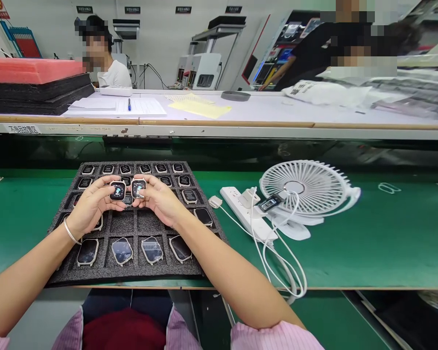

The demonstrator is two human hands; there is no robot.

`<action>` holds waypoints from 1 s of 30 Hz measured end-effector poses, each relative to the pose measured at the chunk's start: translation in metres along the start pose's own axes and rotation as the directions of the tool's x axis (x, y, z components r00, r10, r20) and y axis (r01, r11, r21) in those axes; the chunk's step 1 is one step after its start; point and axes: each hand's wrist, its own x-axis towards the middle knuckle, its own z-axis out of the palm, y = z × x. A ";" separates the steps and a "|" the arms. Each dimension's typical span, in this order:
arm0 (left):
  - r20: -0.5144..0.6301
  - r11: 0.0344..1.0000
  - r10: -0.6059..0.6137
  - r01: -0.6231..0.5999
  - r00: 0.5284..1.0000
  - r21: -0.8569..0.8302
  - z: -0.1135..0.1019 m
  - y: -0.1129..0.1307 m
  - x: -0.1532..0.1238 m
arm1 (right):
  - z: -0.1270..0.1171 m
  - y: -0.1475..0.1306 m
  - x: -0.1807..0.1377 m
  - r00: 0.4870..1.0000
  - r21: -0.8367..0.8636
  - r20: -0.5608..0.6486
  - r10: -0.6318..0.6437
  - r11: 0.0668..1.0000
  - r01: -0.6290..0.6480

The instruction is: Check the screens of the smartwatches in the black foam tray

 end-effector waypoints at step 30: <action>0.018 0.995 0.068 -0.069 0.998 0.068 0.001 -0.003 0.001 | -0.002 0.003 -0.002 0.996 -0.079 0.056 -0.073 0.994 0.077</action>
